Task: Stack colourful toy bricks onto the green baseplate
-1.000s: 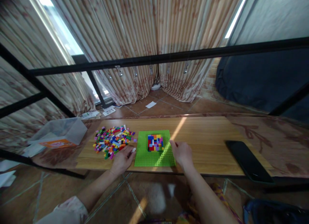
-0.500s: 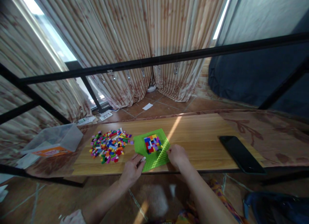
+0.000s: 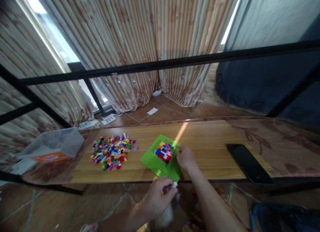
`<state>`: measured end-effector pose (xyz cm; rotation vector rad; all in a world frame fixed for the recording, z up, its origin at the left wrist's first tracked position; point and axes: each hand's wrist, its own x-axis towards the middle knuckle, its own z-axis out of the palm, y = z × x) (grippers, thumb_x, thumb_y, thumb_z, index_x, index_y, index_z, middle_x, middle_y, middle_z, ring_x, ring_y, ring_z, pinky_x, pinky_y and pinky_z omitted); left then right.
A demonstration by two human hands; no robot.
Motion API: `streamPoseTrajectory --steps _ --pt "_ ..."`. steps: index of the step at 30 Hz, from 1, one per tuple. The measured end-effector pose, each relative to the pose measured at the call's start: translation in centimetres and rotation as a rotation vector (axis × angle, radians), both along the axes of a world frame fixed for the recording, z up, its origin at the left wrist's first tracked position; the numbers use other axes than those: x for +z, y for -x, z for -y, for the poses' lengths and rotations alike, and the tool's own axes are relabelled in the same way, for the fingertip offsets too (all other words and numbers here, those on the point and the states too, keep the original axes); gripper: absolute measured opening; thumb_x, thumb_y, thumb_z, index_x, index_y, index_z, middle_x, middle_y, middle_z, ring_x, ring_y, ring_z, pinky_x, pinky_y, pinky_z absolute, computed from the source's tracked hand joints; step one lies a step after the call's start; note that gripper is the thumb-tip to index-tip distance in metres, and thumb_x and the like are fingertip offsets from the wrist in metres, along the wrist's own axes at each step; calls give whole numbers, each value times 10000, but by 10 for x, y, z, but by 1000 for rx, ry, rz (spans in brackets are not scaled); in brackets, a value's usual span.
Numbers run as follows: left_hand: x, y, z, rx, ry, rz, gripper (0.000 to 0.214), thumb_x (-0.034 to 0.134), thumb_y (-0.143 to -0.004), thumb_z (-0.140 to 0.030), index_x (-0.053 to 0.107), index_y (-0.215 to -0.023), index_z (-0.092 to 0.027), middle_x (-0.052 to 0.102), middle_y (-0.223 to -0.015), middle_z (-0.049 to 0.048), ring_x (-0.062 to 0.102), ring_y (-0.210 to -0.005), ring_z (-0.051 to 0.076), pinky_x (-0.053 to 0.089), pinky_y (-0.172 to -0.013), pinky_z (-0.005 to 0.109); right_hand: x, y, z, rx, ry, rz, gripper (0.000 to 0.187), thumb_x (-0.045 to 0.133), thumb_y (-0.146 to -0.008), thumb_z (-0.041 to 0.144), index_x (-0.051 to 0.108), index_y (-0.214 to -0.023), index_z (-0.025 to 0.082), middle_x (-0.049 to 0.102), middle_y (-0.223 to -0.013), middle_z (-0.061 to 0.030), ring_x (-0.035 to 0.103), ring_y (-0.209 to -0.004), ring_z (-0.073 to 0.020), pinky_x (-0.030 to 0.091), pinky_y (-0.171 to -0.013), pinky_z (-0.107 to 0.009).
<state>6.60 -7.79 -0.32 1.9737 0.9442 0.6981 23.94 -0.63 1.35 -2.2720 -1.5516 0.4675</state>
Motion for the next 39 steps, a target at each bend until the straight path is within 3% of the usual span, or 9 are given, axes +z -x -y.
streamPoseTrajectory --steps 5,8,10,15,22,25,28,34,39 --pt "15 32 -53 257 -161 70 123 537 -843 -252 649 -860 -203 641 -995 62 583 -960 177 445 -867 305 -3 -4 -3 47 -34 -65 312 485 -867 234 682 -1100 168 736 -904 -55 663 -842 -172 436 -715 -226" --pt "10 52 -89 400 -180 18 153 534 -847 -274 661 -818 -192 639 -1052 70 582 -1022 194 434 -933 357 -3 0 -5 59 -61 -84 285 491 -870 254 716 -1030 187 740 -910 -59 665 -837 -178 433 -707 -231" --pt "2 59 -99 374 -142 -11 169 525 -852 -270 664 -798 -191 655 -1038 64 600 -1008 190 451 -920 356 -3 3 -6 45 -76 -93 273 496 -865 243 733 -987 185 741 -928 -73 665 -861 -192 434 -720 -241" --pt "-8 58 -78 344 -115 -89 146 537 -842 -258 666 -811 -196 658 -1108 73 603 -1035 206 460 -924 382 -7 9 -10 3 -118 -128 262 507 -861 238 742 -963 184 738 -972 -75 659 -922 -200 437 -778 -249" --pt "-6 57 -39 310 -133 -110 152 530 -844 -242 669 -867 -186 664 -1067 79 588 -1042 212 447 -935 383 -9 15 -22 -38 -156 -205 277 532 -840 206 712 -1039 140 731 -978 -99 666 -909 -196 460 -790 -253" --pt "1 60 -42 291 -78 -98 189 501 -869 -261 655 -941 -180 683 -988 64 615 -950 192 466 -863 329 -2 12 -21 -35 -162 -228 354 531 -833 200 650 -1153 105 735 -916 -105 670 -849 -202 472 -768 -277" --pt "14 60 -53 261 -27 -107 223 460 -896 -281 643 -975 -182 689 -855 32 627 -813 171 470 -759 284 10 13 -12 -28 -173 -231 337 506 -837 202 666 -1120 116 728 -945 -113 665 -873 -215 474 -782 -302" --pt "40 48 -66 89 -66 -158 250 411 -914 -252 622 -1037 -200 685 -970 49 619 -906 192 454 -802 300 27 37 14 318 -223 -605 276 549 -818 332 707 -1009 210 726 -968 -48 659 -839 -184 500 -767 -299" --pt "40 40 -67 99 24 -56 178 453 -894 -246 547 -1038 -200 671 -900 32 625 -824 180 470 -768 305 27 46 18 362 -192 -769 252 593 -780 356 719 -933 201 731 -931 -46 657 -847 -193 494 -809 -336"
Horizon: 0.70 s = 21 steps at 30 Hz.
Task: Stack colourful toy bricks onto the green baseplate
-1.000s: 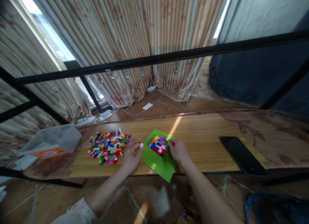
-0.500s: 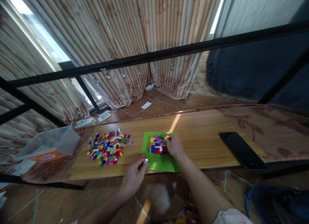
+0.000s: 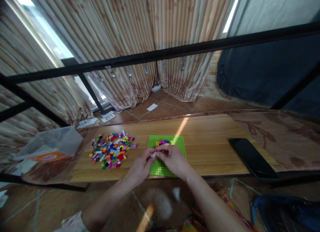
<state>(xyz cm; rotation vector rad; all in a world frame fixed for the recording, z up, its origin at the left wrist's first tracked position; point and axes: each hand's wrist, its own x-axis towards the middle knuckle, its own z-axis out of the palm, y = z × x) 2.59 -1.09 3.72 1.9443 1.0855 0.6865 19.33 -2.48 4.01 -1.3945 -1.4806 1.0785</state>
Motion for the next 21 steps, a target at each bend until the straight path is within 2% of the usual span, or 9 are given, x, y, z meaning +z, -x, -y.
streamPoseTrajectory --steps 3,6,10,14,17,21 --pt "-5 -4 -1 -11 120 175 113 461 -900 -260 489 -987 -193 659 -883 26 627 -785 154 484 -729 279 -1 -2 -1 -22 41 -119 269 624 -752 376 716 -913 182 730 -900 -52 652 -834 -190 495 -789 -329" --pt "-8 -9 -2 -41 193 313 132 464 -906 -262 444 -1015 -190 660 -938 45 629 -782 144 494 -742 283 1 0 -1 0 62 -216 252 643 -738 369 710 -874 168 718 -812 -41 636 -745 -166 496 -728 -306" --pt "-8 -14 -4 -41 216 336 238 487 -903 -270 421 -1116 -185 673 -973 67 635 -812 160 499 -777 313 3 5 0 -8 48 -304 221 677 -709 345 696 -836 166 682 -713 -8 586 -620 -129 482 -647 -287" --pt "-9 -16 -5 -61 200 377 319 469 -910 -243 408 -1220 -198 641 -1146 93 625 -1002 189 487 -887 348 1 6 -1 -31 77 -370 252 705 -673 376 700 -832 180 701 -781 -19 617 -698 -151 500 -695 -310" --pt "-11 -17 -4 -54 121 349 398 444 -911 -201 393 -1305 -217 588 -1258 85 563 -1143 196 435 -990 364 -3 9 0 -39 77 -308 257 676 -710 393 711 -866 191 713 -833 -35 634 -768 -174 501 -752 -334" --pt "-9 -16 -3 2 77 224 502 447 -884 -151 357 -1373 -224 597 -1252 72 573 -1126 199 426 -1003 372 -5 13 1 -25 -21 -76 202 589 -799 346 720 -879 215 709 -871 -29 626 -843 -177 473 -798 -322"
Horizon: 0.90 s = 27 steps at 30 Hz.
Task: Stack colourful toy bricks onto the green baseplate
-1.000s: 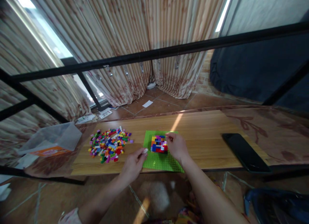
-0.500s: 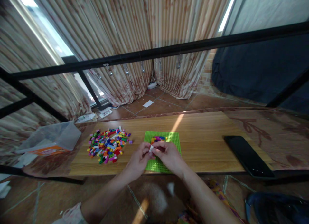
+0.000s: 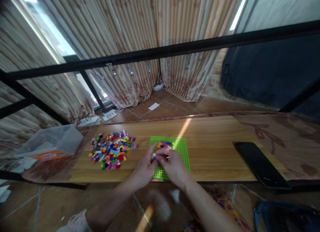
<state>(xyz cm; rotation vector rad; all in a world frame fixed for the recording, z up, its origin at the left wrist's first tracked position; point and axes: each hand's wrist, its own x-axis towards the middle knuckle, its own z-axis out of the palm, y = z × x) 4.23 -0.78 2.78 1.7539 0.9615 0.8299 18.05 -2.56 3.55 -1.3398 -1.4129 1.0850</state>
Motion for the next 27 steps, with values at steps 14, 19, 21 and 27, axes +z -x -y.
streamPoseTrajectory --steps 14,19,21,27 --pt "-39 53 -18 171 -138 -232 366 466 -880 -188 520 -1241 -210 659 -1117 63 630 -964 172 498 -876 342 -4 -83 -24 -249 -131 673 247 500 -858 285 727 -889 193 703 -888 -70 638 -811 -200 454 -733 -295" --pt "-48 56 -17 158 -218 -274 322 469 -876 -171 568 -1179 -212 651 -1126 58 595 -1054 182 470 -936 349 -8 -69 -30 -164 -143 762 247 481 -880 252 708 -931 171 694 -967 -91 638 -846 -195 451 -761 -285" --pt "-48 55 -17 152 -245 -286 306 473 -871 -167 580 -1155 -210 651 -1110 58 591 -1054 183 468 -941 351 -8 -64 -32 -142 -131 792 254 467 -891 249 703 -942 168 691 -976 -93 635 -838 -193 447 -752 -282" --pt "-47 54 -18 149 -275 -289 278 472 -862 -153 594 -1108 -197 646 -1082 69 588 -1033 185 471 -931 358 -14 -56 -41 -32 -109 892 266 437 -912 245 694 -895 176 683 -914 -79 624 -816 -180 423 -732 -265"
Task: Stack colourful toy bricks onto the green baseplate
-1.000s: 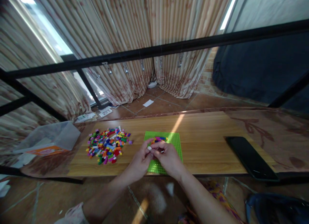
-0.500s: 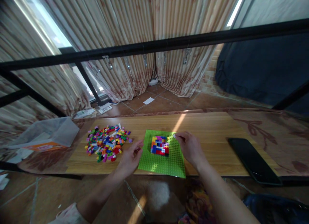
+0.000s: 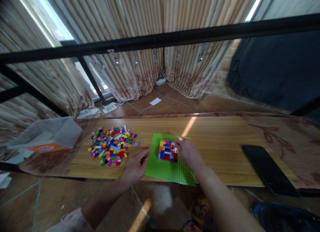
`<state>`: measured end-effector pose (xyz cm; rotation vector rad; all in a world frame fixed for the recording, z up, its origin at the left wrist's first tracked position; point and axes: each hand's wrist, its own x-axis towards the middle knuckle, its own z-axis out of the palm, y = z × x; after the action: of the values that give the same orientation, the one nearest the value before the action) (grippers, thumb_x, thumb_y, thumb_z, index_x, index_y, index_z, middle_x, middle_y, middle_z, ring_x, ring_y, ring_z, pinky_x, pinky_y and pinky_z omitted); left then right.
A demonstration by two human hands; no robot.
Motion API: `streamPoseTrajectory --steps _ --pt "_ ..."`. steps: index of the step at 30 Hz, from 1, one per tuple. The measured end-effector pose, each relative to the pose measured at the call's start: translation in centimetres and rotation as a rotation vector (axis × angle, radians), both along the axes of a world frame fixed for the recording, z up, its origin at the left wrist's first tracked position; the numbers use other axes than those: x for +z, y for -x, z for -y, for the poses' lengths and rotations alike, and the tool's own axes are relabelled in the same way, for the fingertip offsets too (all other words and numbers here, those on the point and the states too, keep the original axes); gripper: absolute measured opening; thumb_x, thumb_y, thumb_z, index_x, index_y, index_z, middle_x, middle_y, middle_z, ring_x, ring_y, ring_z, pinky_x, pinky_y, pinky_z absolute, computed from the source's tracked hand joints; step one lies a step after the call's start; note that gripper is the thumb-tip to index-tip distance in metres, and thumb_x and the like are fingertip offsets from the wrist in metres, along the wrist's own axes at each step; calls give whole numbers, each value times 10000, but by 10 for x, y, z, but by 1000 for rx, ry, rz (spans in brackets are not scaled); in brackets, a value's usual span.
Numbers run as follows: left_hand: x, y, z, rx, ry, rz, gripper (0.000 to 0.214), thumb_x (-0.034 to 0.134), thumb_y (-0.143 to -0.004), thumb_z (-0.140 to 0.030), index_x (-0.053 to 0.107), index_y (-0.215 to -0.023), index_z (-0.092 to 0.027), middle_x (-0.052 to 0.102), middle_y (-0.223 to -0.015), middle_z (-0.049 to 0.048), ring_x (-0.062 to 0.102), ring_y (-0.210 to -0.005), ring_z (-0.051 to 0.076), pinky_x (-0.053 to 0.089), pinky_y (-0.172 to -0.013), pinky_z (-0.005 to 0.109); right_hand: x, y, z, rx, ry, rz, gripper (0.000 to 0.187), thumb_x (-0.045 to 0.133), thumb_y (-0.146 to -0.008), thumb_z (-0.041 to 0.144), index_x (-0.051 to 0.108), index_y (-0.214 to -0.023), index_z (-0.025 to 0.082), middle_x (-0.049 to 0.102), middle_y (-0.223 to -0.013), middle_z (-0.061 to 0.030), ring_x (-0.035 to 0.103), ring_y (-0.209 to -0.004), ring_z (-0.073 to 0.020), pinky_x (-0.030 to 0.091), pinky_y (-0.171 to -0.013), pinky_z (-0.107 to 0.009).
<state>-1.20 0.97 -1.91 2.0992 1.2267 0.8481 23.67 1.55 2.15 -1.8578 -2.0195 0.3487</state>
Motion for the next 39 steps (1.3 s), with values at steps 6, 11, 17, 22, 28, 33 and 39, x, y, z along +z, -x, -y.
streamPoseTrajectory --steps 6,11,17,22,28,33,39 --pt "0 0 1 -2 9 13 278 472 -861 -153 593 -1107 -200 642 -1074 70 593 -1015 186 476 -911 352 -5 1 -6 31 0 70 280 431 -920 257 693 -847 194 662 -882 -64 609 -792 -163 419 -735 -257" --pt "0 0 0 2 14 19 277 478 -858 -156 598 -1101 -209 648 -1055 65 595 -1000 186 479 -895 345 -7 -2 -8 38 -54 25 279 447 -905 255 707 -818 201 647 -869 -58 600 -803 -161 429 -755 -259" --pt "1 2 0 -22 32 15 276 462 -871 -156 595 -1107 -208 641 -1075 63 590 -1012 182 470 -907 341 -15 -4 -14 -110 -48 -143 179 573 -804 298 732 -824 219 664 -868 -40 606 -718 -150 450 -707 -274" --pt "2 2 -1 -43 32 -21 282 453 -868 -131 587 -1105 -202 636 -1075 63 588 -1012 181 470 -906 342 -26 -10 -23 -272 141 -465 325 681 -687 423 743 -899 185 670 -672 -21 566 -580 -137 421 -551 -257" --pt "3 2 -3 -62 -9 -33 287 453 -863 -125 591 -1100 -211 631 -1087 63 584 -1031 186 474 -913 351 -23 -13 -31 -322 263 -813 500 798 -485 422 744 -873 112 635 -590 0 526 -520 -108 396 -485 -238" --pt "2 2 -3 -58 -26 -56 283 450 -868 -137 592 -1103 -206 624 -1099 74 579 -1041 193 475 -920 358 -15 -13 -37 -374 393 -859 352 788 -497 298 748 -801 126 632 -555 -2 528 -514 -113 403 -474 -240" --pt "4 2 -3 -57 -19 -63 285 450 -864 -133 596 -1098 -206 623 -1095 74 578 -1039 193 474 -920 356 -27 -15 -46 -402 391 -796 216 792 -495 255 728 -676 156 615 -500 -2 525 -499 -119 381 -442 -226"
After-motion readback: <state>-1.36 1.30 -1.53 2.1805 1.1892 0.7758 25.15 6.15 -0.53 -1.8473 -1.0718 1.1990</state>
